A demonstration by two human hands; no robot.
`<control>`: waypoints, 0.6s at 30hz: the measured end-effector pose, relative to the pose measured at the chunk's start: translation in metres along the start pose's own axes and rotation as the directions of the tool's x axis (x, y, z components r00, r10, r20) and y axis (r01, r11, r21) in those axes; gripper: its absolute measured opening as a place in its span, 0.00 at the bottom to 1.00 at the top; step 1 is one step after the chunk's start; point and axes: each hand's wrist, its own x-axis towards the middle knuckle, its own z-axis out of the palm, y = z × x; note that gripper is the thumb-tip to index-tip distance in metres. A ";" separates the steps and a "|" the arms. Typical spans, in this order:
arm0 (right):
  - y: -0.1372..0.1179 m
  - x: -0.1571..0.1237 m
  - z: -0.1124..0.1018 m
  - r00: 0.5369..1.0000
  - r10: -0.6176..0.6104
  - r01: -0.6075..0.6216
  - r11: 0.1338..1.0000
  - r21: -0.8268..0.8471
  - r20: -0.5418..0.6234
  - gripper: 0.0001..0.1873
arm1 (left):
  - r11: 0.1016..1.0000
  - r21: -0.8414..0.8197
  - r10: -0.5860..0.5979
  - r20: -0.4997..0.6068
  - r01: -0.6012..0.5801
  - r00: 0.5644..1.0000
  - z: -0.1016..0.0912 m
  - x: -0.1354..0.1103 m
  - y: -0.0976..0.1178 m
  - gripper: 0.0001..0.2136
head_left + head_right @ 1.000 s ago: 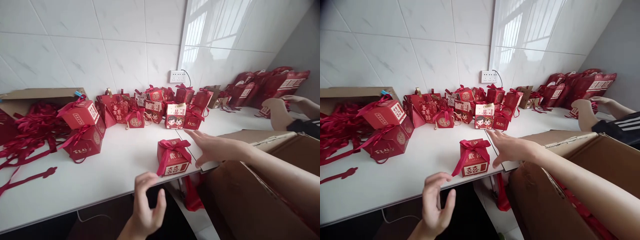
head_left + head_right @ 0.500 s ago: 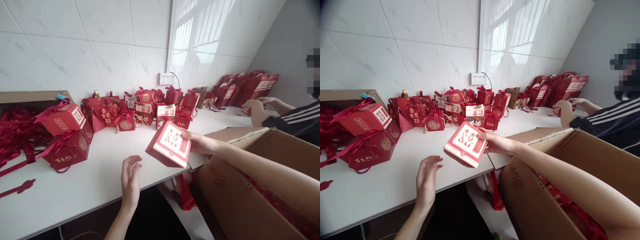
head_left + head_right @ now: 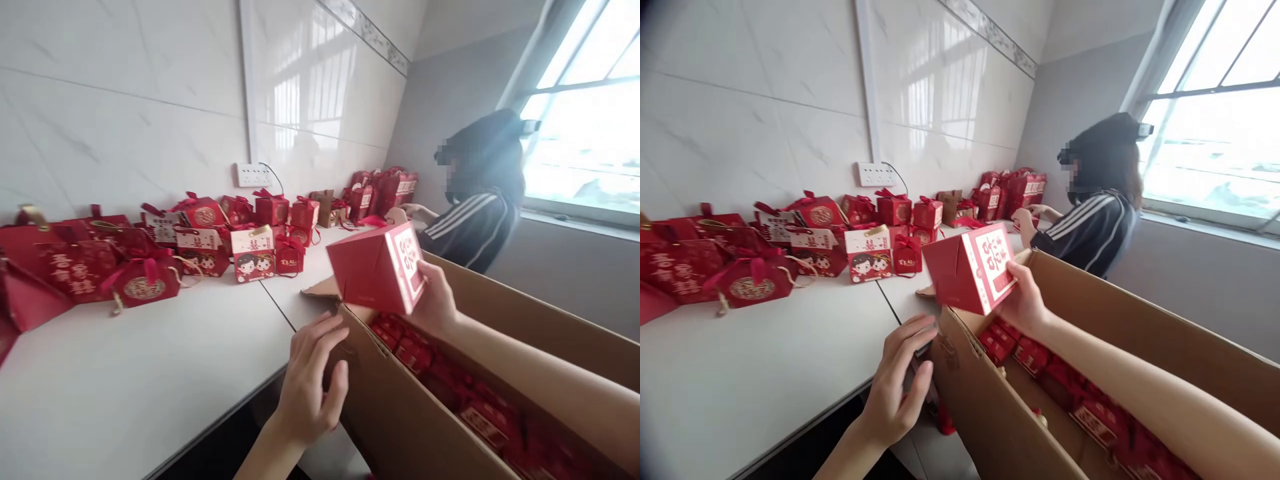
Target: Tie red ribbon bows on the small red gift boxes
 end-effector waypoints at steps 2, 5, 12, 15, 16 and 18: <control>0.003 -0.015 -0.048 0.956 -0.264 0.193 0.895 -0.401 -0.128 0.30 | 0.996 0.063 0.053 0.199 -0.067 0.978 0.017 0.008 0.006 0.21; 0.023 -0.053 -0.113 0.916 -0.400 0.156 0.414 -0.897 -0.025 0.37 | 0.996 0.083 0.013 0.352 -0.045 0.936 0.043 0.008 0.009 0.21; 0.128 -0.139 -0.148 0.956 0.013 -0.285 0.281 -0.916 -0.293 0.34 | 0.999 0.045 0.008 0.343 -0.025 0.939 0.062 -0.001 0.004 0.19; 0.174 -0.144 -0.135 0.890 0.206 -0.449 0.244 -0.859 -0.407 0.34 | 0.999 0.039 0.009 0.349 -0.024 0.937 0.060 0.001 0.005 0.19; 0.187 -0.141 -0.130 0.862 0.254 -0.494 0.217 -0.842 -0.439 0.34 | 0.999 0.037 0.004 0.351 -0.018 0.937 0.060 0.001 0.006 0.19; 0.208 -0.130 -0.121 0.814 0.304 -0.556 0.162 -0.815 -0.495 0.33 | 1.000 0.029 -0.003 0.355 -0.008 0.935 0.060 0.001 0.006 0.19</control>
